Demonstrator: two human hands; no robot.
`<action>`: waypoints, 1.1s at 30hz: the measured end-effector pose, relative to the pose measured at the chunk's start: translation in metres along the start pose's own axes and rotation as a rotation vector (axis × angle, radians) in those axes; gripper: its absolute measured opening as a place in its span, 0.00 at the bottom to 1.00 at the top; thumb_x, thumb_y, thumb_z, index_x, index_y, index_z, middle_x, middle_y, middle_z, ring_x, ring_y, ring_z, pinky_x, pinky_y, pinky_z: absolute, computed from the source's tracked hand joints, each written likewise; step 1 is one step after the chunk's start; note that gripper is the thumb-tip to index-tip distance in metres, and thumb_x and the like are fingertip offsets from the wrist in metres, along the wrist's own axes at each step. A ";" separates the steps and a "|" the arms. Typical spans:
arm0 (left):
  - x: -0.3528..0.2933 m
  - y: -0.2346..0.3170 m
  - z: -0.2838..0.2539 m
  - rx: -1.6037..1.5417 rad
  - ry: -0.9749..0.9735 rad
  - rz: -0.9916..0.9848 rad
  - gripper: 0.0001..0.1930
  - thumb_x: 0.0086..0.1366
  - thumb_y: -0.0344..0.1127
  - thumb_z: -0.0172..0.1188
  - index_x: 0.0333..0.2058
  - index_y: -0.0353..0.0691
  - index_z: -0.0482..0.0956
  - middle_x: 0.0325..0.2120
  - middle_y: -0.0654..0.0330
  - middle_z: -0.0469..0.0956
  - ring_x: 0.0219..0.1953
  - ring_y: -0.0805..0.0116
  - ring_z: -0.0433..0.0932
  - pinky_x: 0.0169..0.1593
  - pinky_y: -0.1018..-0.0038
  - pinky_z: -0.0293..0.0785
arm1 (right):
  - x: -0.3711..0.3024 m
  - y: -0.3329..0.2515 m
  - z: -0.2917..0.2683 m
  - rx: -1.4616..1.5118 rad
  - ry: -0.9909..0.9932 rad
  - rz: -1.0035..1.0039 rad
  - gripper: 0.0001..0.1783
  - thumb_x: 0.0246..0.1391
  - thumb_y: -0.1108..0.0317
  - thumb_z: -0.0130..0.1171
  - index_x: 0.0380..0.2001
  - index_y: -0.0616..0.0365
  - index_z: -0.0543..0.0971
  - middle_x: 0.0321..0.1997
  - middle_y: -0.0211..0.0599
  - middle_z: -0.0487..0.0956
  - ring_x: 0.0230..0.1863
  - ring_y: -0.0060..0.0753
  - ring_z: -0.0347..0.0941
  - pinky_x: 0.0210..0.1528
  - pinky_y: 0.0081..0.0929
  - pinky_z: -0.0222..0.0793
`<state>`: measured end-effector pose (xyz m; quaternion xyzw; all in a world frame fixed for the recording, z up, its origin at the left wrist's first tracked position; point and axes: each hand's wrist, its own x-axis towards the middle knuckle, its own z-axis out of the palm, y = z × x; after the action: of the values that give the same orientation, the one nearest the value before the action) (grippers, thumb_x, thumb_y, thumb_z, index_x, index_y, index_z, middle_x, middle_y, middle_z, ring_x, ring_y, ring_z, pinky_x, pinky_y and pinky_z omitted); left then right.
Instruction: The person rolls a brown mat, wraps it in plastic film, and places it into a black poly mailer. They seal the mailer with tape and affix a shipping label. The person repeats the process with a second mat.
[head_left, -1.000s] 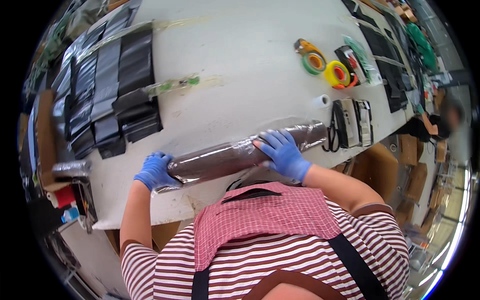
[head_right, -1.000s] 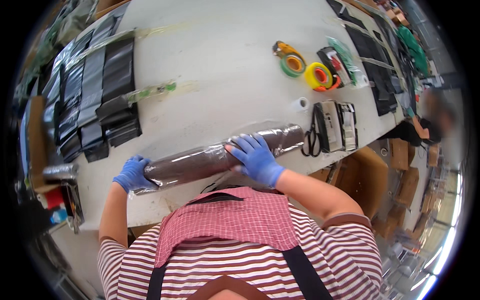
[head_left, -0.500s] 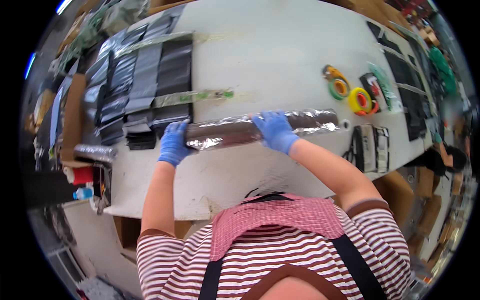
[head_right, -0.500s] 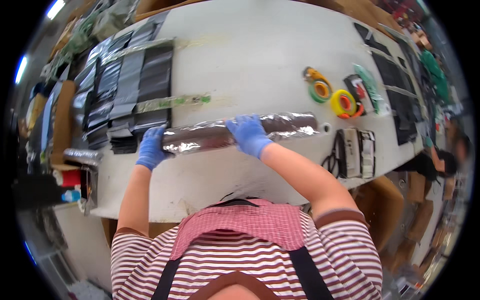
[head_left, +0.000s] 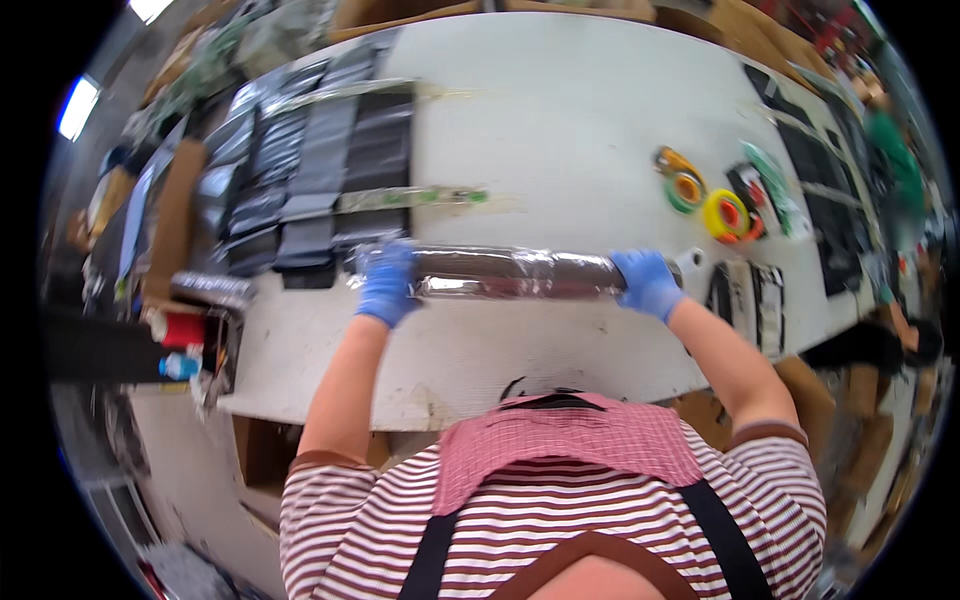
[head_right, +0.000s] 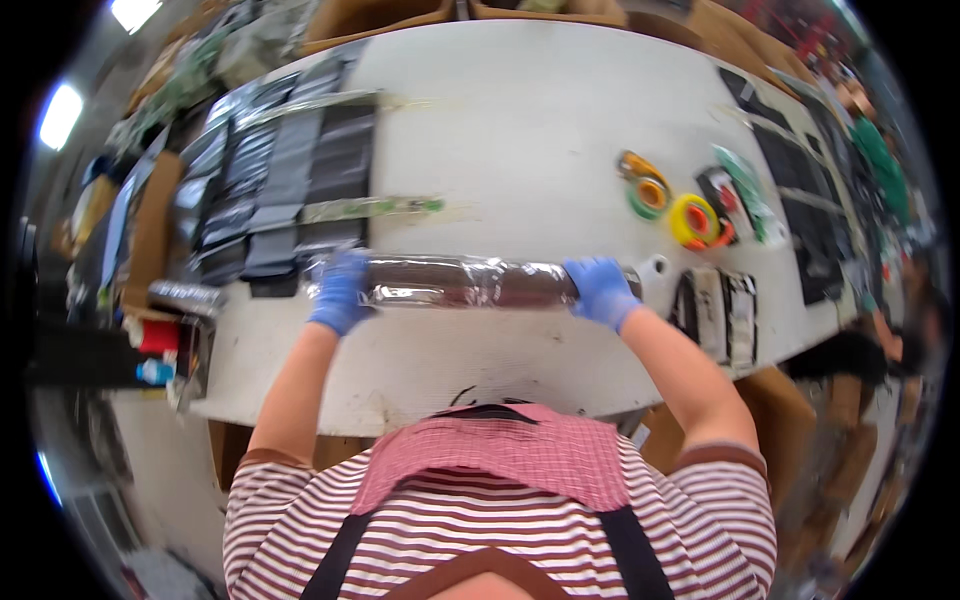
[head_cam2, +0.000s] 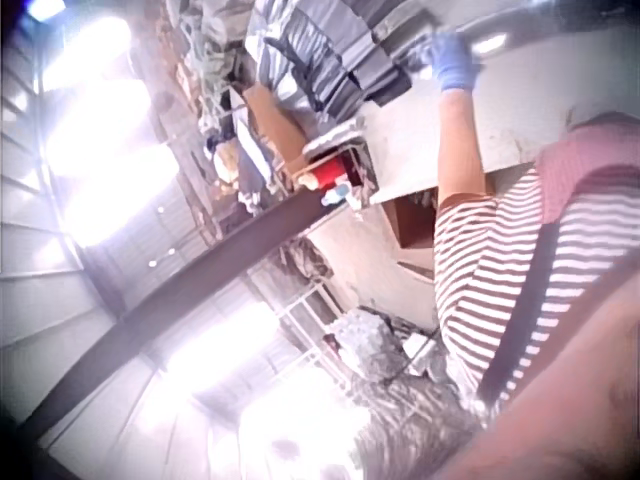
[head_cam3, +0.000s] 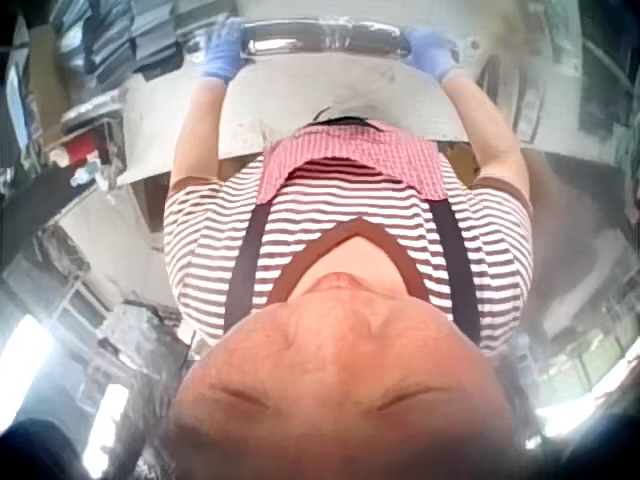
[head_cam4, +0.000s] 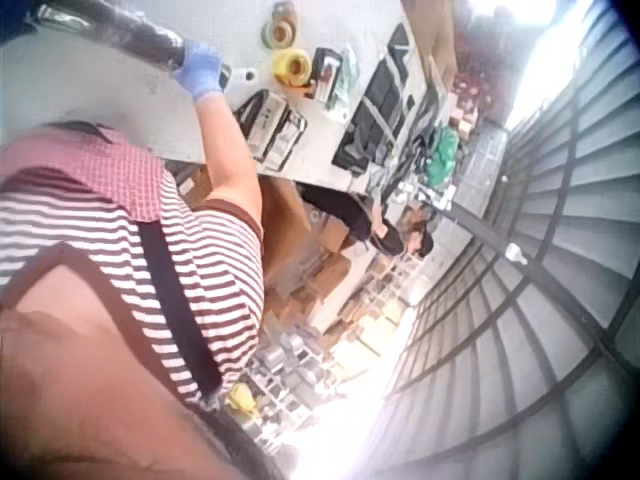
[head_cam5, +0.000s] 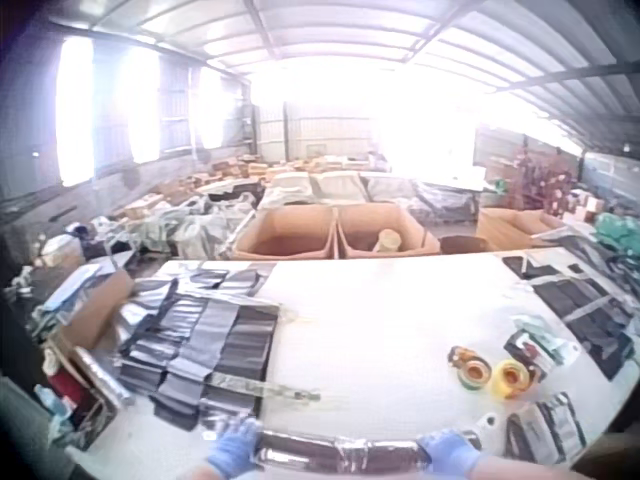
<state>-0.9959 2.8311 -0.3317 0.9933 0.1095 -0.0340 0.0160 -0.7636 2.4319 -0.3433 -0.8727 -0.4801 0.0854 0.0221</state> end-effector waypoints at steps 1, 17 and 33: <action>0.006 0.039 -0.021 -0.029 -0.032 0.114 0.45 0.33 0.48 0.79 0.53 0.47 0.69 0.50 0.57 0.70 0.57 0.55 0.66 0.60 0.47 0.57 | -0.016 -0.012 0.003 -0.004 0.031 0.019 0.33 0.37 0.54 0.68 0.50 0.50 0.73 0.42 0.42 0.77 0.44 0.47 0.74 0.51 0.43 0.66; 0.086 0.348 0.003 -0.121 -0.202 0.651 0.47 0.45 0.47 0.72 0.61 0.37 0.60 0.52 0.50 0.70 0.56 0.54 0.70 0.59 0.61 0.65 | -0.164 0.052 0.072 1.721 0.694 0.886 0.20 0.62 0.62 0.51 0.51 0.62 0.77 0.45 0.35 0.81 0.45 0.24 0.75 0.48 0.22 0.71; 0.098 0.450 0.035 -0.011 -0.290 0.713 0.27 0.49 0.44 0.69 0.45 0.40 0.70 0.39 0.53 0.75 0.44 0.56 0.76 0.48 0.63 0.73 | -0.180 0.043 0.095 2.172 0.547 0.737 0.16 0.61 0.62 0.51 0.41 0.64 0.80 0.40 0.37 0.81 0.43 0.29 0.77 0.51 0.28 0.71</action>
<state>-0.8044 2.4118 -0.3627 0.9537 -0.2461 -0.1661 0.0474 -0.8381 2.2534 -0.4196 -0.4714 0.1461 0.2607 0.8298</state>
